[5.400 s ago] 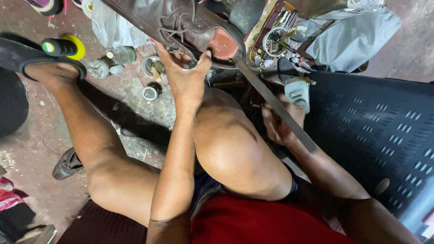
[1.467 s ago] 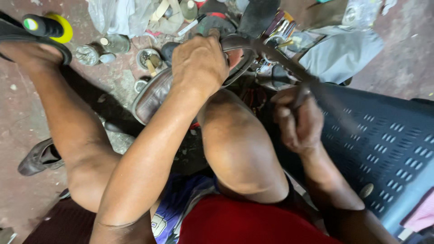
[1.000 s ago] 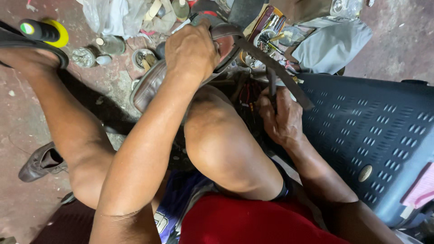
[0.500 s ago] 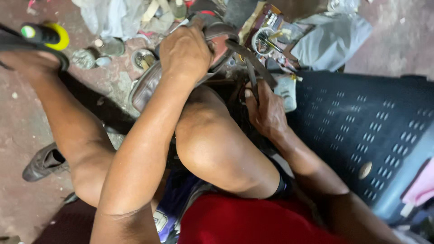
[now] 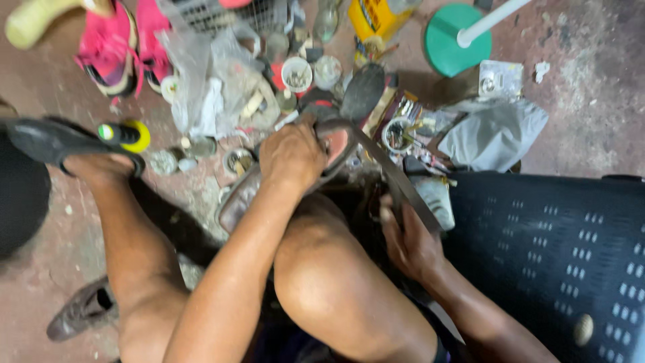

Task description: The person repairs a brown leather shoe by first using a hammer and a metal tool to work on the sole. They then select a nail from a container and use a screwdriver to drive it into the shoe's sole.

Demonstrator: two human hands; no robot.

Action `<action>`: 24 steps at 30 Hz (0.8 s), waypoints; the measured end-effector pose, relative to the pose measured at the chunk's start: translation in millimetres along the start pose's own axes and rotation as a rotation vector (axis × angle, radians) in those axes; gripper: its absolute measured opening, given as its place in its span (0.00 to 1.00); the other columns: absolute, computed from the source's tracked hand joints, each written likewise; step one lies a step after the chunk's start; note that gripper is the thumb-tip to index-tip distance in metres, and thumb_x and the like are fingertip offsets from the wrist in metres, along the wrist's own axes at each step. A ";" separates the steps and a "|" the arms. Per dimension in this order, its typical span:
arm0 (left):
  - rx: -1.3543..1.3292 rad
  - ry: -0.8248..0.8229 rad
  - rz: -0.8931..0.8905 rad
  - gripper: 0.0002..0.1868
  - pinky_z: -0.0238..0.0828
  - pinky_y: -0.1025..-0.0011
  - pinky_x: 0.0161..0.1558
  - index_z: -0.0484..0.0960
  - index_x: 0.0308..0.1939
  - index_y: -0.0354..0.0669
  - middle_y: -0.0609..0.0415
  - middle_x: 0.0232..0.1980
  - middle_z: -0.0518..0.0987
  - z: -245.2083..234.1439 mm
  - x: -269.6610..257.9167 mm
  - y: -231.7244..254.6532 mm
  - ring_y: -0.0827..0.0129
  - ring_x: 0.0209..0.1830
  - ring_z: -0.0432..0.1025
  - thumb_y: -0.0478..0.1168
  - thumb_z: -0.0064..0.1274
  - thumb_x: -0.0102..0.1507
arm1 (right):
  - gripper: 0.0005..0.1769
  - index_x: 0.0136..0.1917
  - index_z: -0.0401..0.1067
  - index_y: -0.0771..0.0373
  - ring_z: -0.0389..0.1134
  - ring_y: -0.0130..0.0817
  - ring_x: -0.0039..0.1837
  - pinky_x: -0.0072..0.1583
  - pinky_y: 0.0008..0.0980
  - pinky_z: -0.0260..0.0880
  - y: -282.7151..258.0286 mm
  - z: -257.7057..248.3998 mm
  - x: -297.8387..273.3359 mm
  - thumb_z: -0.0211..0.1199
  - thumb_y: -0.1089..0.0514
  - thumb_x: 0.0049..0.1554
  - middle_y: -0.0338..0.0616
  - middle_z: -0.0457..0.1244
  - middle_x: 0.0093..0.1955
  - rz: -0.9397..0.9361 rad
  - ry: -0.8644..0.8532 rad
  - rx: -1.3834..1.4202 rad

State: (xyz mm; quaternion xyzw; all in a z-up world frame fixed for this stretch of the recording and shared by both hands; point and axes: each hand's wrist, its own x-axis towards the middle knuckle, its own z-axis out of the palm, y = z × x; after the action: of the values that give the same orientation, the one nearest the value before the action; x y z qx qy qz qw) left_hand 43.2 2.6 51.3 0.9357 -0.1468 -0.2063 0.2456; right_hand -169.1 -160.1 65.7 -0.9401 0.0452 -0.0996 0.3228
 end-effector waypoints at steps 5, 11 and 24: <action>0.011 -0.044 -0.043 0.24 0.74 0.51 0.49 0.79 0.59 0.47 0.35 0.44 0.83 -4.2 -1.6 1.9 0.44 0.47 0.78 0.51 0.52 0.62 | 0.14 0.58 0.69 0.66 0.68 0.55 0.36 0.39 0.50 0.66 17.7 22.7 1.4 0.58 0.54 0.65 0.55 0.67 0.37 0.138 -0.171 -0.083; 0.022 -0.054 -0.059 0.25 0.74 0.50 0.51 0.79 0.60 0.48 0.35 0.44 0.83 -10.0 -1.8 8.1 0.43 0.48 0.78 0.54 0.51 0.63 | 0.17 0.60 0.72 0.63 0.64 0.40 0.31 0.35 0.40 0.65 22.3 16.8 -17.7 0.58 0.54 0.61 0.47 0.63 0.30 0.344 -0.149 0.002; 0.069 -0.176 -0.080 0.34 0.74 0.54 0.53 0.73 0.64 0.38 0.33 0.47 0.82 -15.8 4.6 13.7 0.45 0.51 0.78 0.57 0.52 0.61 | 0.11 0.51 0.63 0.63 0.58 0.23 0.31 0.33 0.28 0.62 34.8 71.9 107.8 0.53 0.52 0.65 0.34 0.58 0.34 0.609 0.008 0.836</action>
State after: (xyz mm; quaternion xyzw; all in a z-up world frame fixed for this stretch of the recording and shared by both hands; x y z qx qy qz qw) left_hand 52.1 -4.2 69.6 0.9269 -0.1374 -0.2924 0.1910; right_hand -49.0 -160.6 5.8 -0.6745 0.2745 -0.0140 0.6852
